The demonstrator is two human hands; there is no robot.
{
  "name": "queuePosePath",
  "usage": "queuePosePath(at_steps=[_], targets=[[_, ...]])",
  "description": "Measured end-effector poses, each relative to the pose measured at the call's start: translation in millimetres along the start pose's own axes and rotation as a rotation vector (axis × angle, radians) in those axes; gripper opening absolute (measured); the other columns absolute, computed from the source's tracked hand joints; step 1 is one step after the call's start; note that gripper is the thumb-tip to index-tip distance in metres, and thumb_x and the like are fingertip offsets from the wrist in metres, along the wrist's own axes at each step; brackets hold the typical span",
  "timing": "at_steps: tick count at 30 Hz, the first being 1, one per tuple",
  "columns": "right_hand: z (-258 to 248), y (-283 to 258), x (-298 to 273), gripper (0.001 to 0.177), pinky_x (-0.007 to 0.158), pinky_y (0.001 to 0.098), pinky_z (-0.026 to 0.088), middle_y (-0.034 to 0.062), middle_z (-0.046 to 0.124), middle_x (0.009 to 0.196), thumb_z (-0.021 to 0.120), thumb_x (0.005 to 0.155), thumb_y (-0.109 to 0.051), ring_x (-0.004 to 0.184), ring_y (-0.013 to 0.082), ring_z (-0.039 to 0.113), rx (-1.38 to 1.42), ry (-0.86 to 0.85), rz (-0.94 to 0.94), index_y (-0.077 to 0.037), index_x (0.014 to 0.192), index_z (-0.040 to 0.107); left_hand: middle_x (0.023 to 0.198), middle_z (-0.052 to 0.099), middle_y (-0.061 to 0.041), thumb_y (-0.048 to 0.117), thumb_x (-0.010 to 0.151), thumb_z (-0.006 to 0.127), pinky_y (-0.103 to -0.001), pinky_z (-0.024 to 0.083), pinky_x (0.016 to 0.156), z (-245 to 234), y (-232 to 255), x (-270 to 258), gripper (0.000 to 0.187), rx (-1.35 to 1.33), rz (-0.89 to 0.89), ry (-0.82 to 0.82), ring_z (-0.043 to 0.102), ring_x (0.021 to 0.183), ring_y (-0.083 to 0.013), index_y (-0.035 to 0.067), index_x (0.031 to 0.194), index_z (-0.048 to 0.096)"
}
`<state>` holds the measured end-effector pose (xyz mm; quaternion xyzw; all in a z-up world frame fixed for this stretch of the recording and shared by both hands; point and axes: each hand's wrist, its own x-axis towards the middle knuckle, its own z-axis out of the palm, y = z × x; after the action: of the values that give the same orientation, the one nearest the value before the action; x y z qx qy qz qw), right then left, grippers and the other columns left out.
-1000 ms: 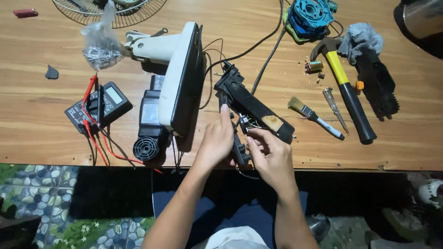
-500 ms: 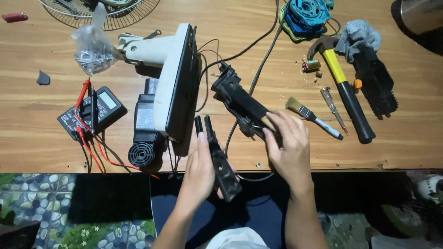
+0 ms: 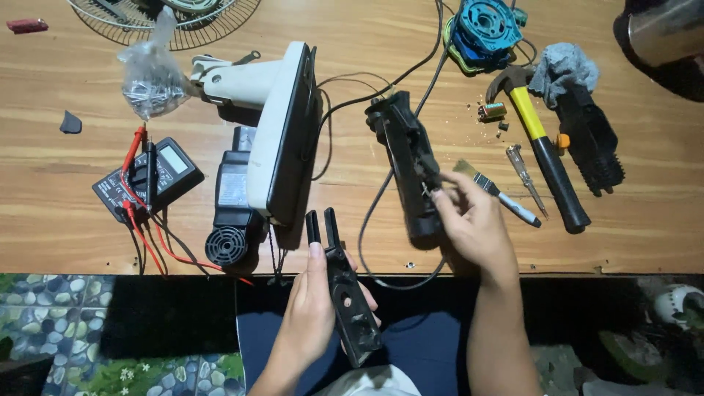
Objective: The person uses a multimeter to test the electrical connections of a disassembled black power tool. They then use a screwdriver to remove screws from the tool's casing and separate the two halves of the housing to access the internal components.
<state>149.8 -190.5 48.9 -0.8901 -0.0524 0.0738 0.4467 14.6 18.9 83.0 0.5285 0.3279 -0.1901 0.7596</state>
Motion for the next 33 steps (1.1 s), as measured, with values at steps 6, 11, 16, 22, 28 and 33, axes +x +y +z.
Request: queuePosePath(at_steps=[6,11,16,22,28,33], targets=[[8,-22,-19,0.037,0.098,0.0301,0.057,0.0079,0.076,0.117,0.064,0.094,-0.020,0.112,0.0165,0.072,0.045,0.005,-0.017,-0.008,0.128,0.067,0.068,0.075,-0.024,0.050,0.103,0.011,-0.038,0.057,0.044,-3,3,8,0.065,0.016,0.086,0.019,0.078,0.060,-0.0364,0.003,0.099,0.056],[13,-24,-18,0.040,0.091,0.0315,0.059,0.0106,0.068,0.122,0.069,0.091,-0.020,0.108,0.0199,0.069,-0.031,0.079,-0.206,-0.007,0.129,0.064,0.070,0.076,-0.024,0.054,0.103,0.010,-0.040,0.054,0.043,2,16,19,0.067,-0.003,0.075,0.072,0.077,0.061,-0.0369,0.004,0.104,0.055],[19,-27,-20,0.037,0.104,0.0370,0.050,0.0118,0.066,0.124,0.069,0.093,-0.018,0.118,0.0252,0.063,-0.130,0.098,-0.411,-0.005,0.127,0.064,0.077,0.079,-0.022,0.058,0.101,0.010,-0.033,0.044,0.031,3,18,29,0.070,0.045,0.062,0.107,0.064,0.043,-0.0338,0.004,0.099,0.055],[17,-33,-35,0.038,0.088,0.0495,0.059,0.0279,0.062,0.124,0.075,0.091,-0.007,0.108,0.0413,0.068,-0.008,0.213,-0.363,0.003,0.127,0.068,0.068,0.071,-0.036,0.049,0.107,0.010,-0.037,0.044,0.016,14,12,49,0.070,-0.060,0.434,0.045,0.056,0.027,-0.0384,-0.009,0.100,0.050],[25,-30,-83,0.050,0.083,0.0270,0.066,0.0146,0.060,0.138,0.080,0.082,-0.020,0.123,0.0220,0.066,0.103,-0.033,-0.402,-0.010,0.129,0.065,0.065,0.079,-0.010,0.051,0.100,0.010,-0.031,0.062,0.079,29,18,58,0.078,0.226,0.432,0.189,0.079,0.068,-0.0250,0.006,0.075,0.068],[37,-18,-84,0.024,0.099,0.0374,0.057,0.0189,0.071,0.117,0.071,0.091,-0.008,0.110,0.0297,0.072,-0.010,0.118,-0.584,0.001,0.113,0.067,0.081,0.066,-0.013,0.057,0.098,0.018,-0.042,0.048,0.078,40,6,62,0.062,0.311,0.490,0.178,0.067,0.080,-0.0287,0.009,0.107,0.056]])
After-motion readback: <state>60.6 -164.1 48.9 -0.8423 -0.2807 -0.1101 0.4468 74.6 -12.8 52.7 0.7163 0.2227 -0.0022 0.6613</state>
